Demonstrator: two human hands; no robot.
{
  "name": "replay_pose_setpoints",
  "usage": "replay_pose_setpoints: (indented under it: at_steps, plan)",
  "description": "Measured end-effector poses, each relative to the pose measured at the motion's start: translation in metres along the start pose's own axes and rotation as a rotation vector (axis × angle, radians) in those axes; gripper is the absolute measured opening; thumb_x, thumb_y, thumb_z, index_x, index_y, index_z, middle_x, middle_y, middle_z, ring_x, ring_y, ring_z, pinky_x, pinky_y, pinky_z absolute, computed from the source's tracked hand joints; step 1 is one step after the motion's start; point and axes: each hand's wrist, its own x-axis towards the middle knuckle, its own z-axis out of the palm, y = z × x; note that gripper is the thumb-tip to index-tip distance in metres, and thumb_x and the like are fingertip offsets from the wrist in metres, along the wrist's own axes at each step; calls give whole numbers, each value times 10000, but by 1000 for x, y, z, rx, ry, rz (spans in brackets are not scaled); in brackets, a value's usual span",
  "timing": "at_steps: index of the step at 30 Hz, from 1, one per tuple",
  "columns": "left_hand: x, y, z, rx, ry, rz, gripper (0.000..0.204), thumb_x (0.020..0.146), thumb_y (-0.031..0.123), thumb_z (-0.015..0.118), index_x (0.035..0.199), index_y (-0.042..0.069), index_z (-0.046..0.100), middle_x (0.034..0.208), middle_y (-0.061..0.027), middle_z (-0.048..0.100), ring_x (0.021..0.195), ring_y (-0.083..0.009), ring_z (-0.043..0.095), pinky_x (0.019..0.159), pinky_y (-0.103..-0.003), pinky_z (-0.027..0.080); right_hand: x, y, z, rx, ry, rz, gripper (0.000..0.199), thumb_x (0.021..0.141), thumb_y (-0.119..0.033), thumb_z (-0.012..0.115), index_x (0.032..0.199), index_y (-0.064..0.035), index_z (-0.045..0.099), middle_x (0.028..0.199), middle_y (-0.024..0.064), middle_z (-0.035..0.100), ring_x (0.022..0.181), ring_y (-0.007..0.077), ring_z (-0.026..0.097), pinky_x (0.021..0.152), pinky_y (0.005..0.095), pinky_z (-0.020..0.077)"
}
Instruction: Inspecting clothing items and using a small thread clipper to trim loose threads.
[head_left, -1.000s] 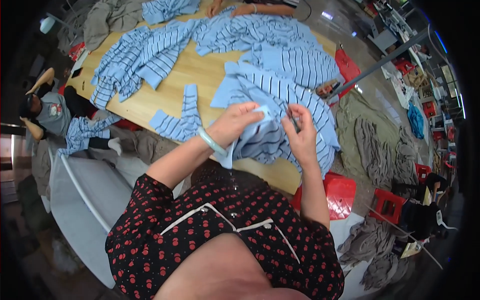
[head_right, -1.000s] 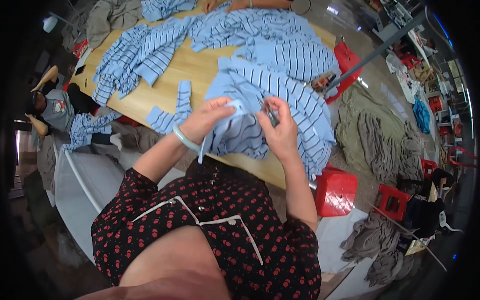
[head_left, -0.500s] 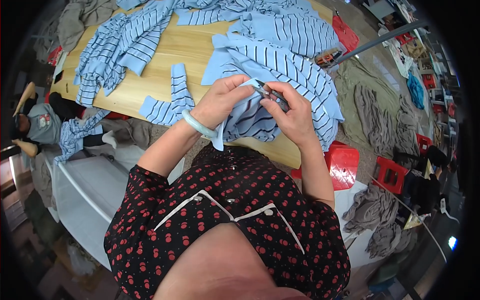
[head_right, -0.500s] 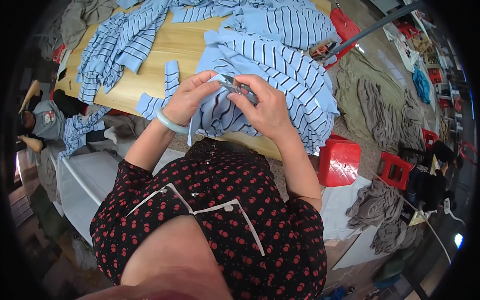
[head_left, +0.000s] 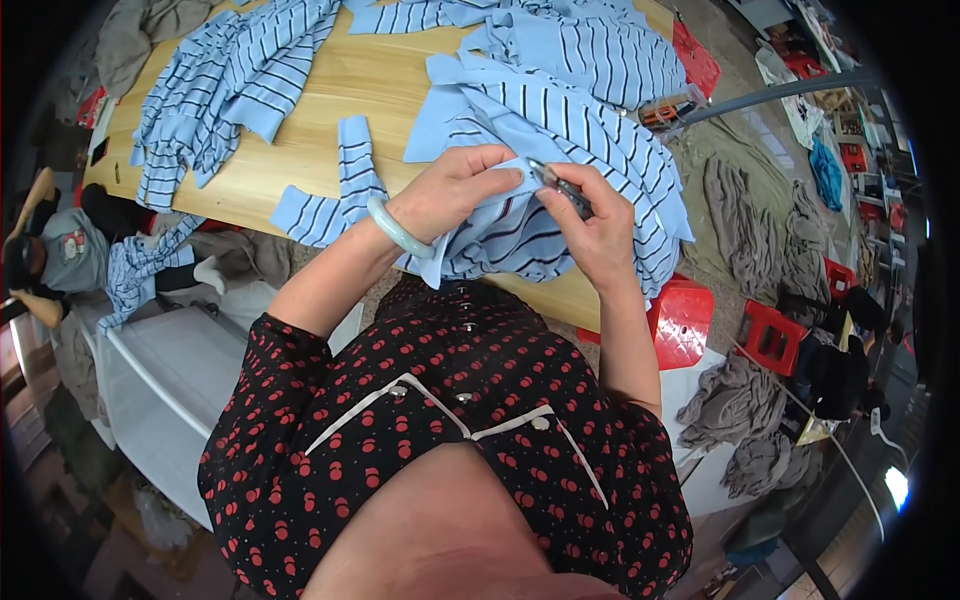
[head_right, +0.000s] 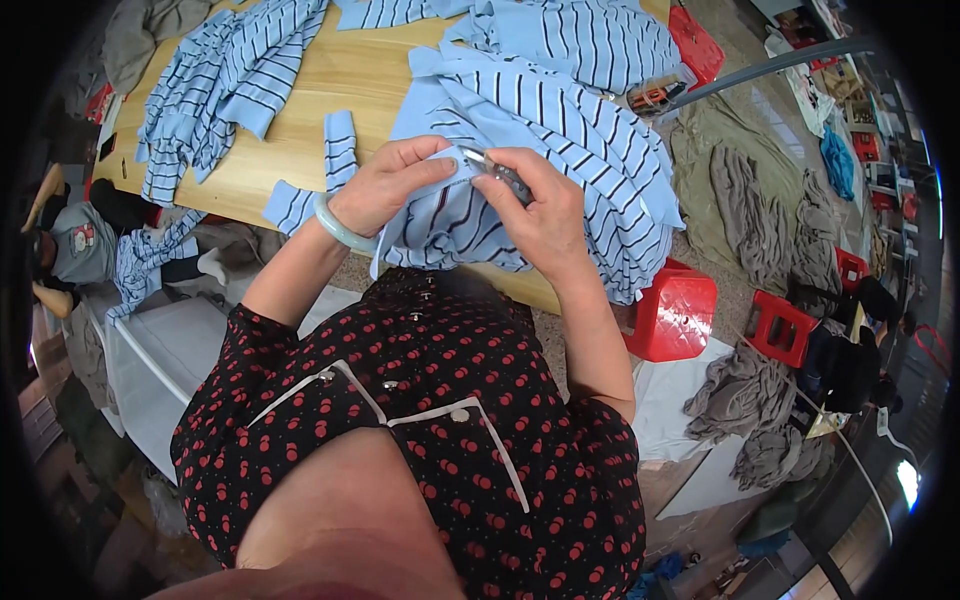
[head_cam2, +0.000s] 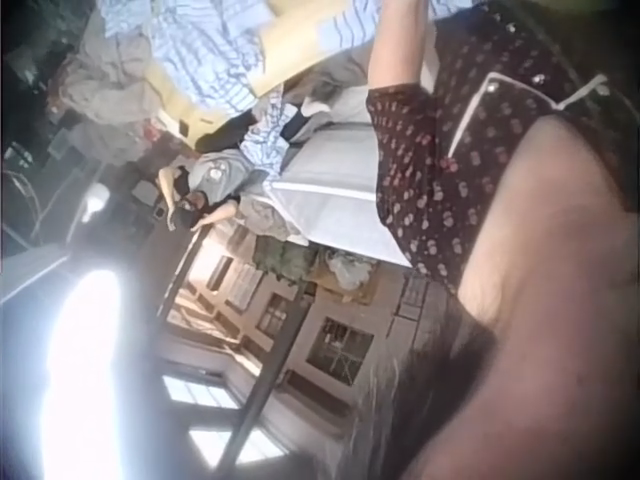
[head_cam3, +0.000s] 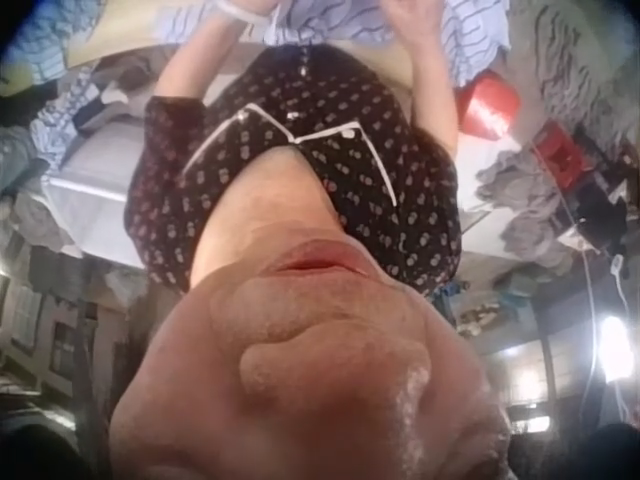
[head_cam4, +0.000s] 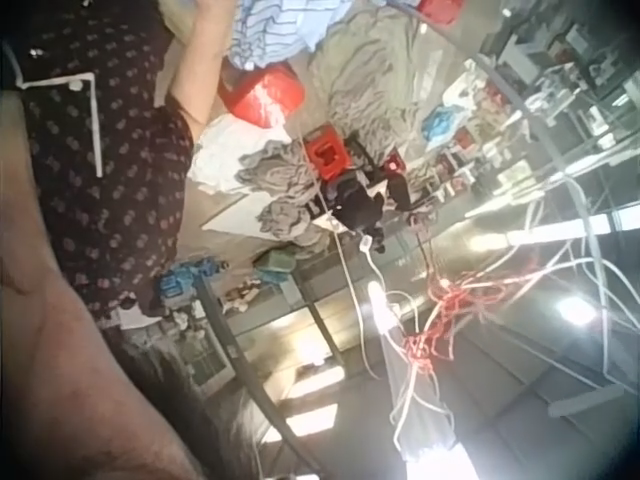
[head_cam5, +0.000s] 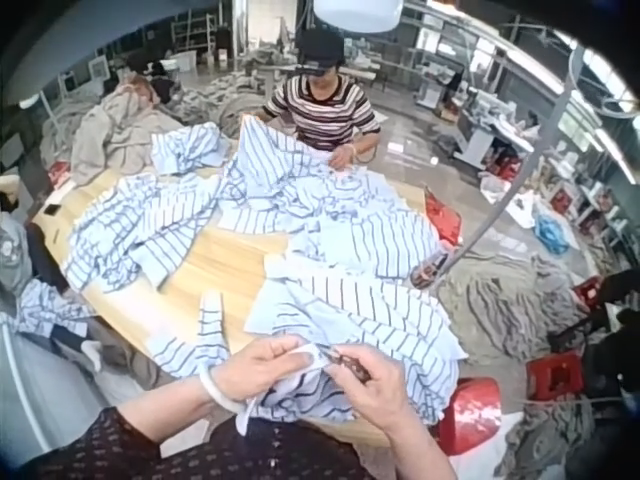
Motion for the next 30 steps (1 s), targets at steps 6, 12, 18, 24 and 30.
replay_pose_setpoints:
  at_steps: [6, 12, 18, 24, 30]
  plan:
    - [-7, -3, 1, 115, -74, -19, 181, 784, 173, 523, 860, 13, 559, 726, 34, 526, 668, -33, 442, 606, -193, 379, 1, 9, 1, 471, -224, 178, 420, 706, 32, 604, 1086, -8, 430, 960, 45, 531, 857, 84, 498, 744, 192, 393]
    - [-23, -26, -6, 688, 112, 230, 186, 724, 124, 562, 853, -9, 545, 730, -80, 548, 690, -98, 490, 631, -245, 396, 2, 15, -5, 501, -170, 146, 337, 730, 44, 581, 1039, 14, 448, 1018, 71, 524, 923, 93, 490, 785, 197, 388]
    - [-43, -23, 15, 496, 263, 25, 225, 784, 101, 482, 957, -32, 540, 790, -68, 569, 725, -98, 503, 667, -232, 409, 0, 20, -14, 567, -137, 120, 319, 731, 25, 587, 1023, 21, 458, 1011, 74, 526, 938, 107, 487, 814, 215, 376]
    - [-47, -19, 44, 21, 300, -34, 190, 808, 141, 512, 917, -3, 570, 794, 8, 561, 713, -49, 490, 636, -186, 406, -7, 26, -27, 598, -138, 93, 299, 733, 18, 586, 1009, 18, 470, 991, 62, 526, 916, 104, 487, 816, 218, 368]
    - [-43, -25, 62, -203, 417, -46, 149, 792, 147, 550, 856, 15, 575, 752, -6, 565, 637, -52, 506, 556, -175, 412, -27, 27, -37, -11, 33, -150, 295, 741, -86, 605, 998, -6, 483, 911, 67, 543, 815, 105, 506, 713, 225, 402]
